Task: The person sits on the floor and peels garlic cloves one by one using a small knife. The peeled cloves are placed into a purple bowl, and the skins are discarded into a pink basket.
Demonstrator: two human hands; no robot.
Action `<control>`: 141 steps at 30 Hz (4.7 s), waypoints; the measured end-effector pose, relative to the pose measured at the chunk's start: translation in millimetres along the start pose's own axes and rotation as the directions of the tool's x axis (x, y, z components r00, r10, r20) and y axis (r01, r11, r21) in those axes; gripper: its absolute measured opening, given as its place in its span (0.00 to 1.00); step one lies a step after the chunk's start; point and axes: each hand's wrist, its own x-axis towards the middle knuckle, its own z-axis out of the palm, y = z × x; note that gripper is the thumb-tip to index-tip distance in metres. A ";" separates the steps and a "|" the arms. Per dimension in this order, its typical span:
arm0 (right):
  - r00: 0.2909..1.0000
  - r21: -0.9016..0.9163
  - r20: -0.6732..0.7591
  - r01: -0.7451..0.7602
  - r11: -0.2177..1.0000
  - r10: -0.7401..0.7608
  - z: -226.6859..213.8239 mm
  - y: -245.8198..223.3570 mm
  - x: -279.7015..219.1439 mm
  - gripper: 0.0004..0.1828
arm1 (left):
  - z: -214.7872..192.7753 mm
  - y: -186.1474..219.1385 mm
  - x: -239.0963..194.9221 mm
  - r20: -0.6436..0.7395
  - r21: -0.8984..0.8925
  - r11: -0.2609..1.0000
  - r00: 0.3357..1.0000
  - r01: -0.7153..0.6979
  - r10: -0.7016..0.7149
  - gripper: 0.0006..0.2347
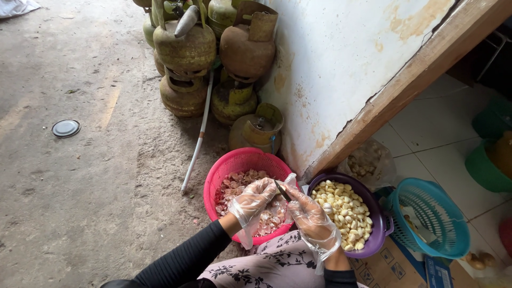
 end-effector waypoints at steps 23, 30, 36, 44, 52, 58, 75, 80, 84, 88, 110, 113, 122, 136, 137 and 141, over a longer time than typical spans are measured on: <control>0.921 0.413 -0.099 -0.306 0.858 0.377 6.3 -13.7 0.4 0.26 | 16.8 20.6 -3.9 0.044 -0.159 0.987 0.999 0.020 -0.013 0.08; 0.953 0.502 -0.090 -0.206 0.840 0.288 8.2 6.7 1.8 0.25 | 19.6 13.5 -5.6 -0.021 -0.087 0.996 1.000 -0.024 0.023 0.08; 0.935 0.450 -0.130 -0.240 0.860 0.329 6.5 -1.4 1.9 0.25 | 24.7 12.3 -5.2 -0.033 -0.070 0.995 0.997 -0.075 0.073 0.09; 0.898 0.575 -0.063 -0.323 0.751 0.434 1.6 -14.0 -1.6 0.28 | 30.3 29.0 -13.5 0.005 -0.223 0.975 1.000 0.007 -0.006 0.09; 0.922 0.472 -0.115 -0.276 0.837 0.369 11.5 -23.6 -4.5 0.26 | 34.7 28.1 -14.5 0.016 -0.070 0.994 0.996 -0.086 0.087 0.09; 0.880 0.425 -0.171 -0.340 0.839 0.443 14.0 -27.7 -2.0 0.24 | 39.5 19.9 -11.9 -0.023 -0.053 0.982 0.983 -0.181 0.180 0.10; 0.961 0.473 0.032 -0.257 0.843 0.275 -4.4 -2.6 -3.0 0.28 | 21.0 44.0 -20.9 0.124 -0.095 0.995 0.992 0.007 0.005 0.10; 0.948 0.511 0.039 -0.291 0.809 0.317 -4.4 5.2 -6.0 0.29 | 15.8 37.8 -16.3 0.109 -0.039 0.999 0.994 0.008 -0.003 0.10; 0.931 0.437 0.009 -0.331 0.837 0.364 -5.0 -5.2 -3.8 0.27 | 15.4 34.8 -12.5 0.081 -0.039 0.999 0.997 0.008 -0.005 0.10; 0.842 0.474 -0.056 -0.451 0.757 0.537 -0.7 -19.4 -5.8 0.26 | 14.2 36.3 -15.9 0.106 -0.086 0.996 0.994 0.012 -0.003 0.10; 0.916 0.409 -0.018 -0.360 0.839 0.402 4.5 -0.3 2.3 0.26 | -0.7 21.2 0.9 -0.006 0.119 0.991 0.998 -0.063 0.065 0.11; 0.906 0.410 -0.045 -0.368 0.835 0.421 4.5 -3.6 2.5 0.26 | 0.9 24.4 0.0 0.023 0.035 0.998 0.999 -0.049 0.048 0.11; 0.876 0.493 -0.136 -0.346 0.798 0.463 2.9 -6.2 10.4 0.25 | 2.8 37.3 -11.6 0.112 -0.042 0.999 0.993 -0.018 0.023 0.19; 0.790 0.539 -0.296 -0.326 0.777 0.537 -15.0 40.7 14.4 0.19 | -10.8 48.8 -27.9 0.133 -0.281 0.959 0.991 0.030 0.008 0.21; 0.867 0.520 -0.197 -0.303 0.799 0.458 -21.0 50.2 21.2 0.19 | -11.8 49.4 -27.9 0.122 -0.289 0.956 0.993 0.040 -0.004 0.22; 0.956 0.528 -0.033 -0.230 0.818 0.290 -26.0 77.0 29.1 0.28 | -15.6 46.7 -25.0 0.129 -0.347 0.937 0.992 0.030 0.016 0.21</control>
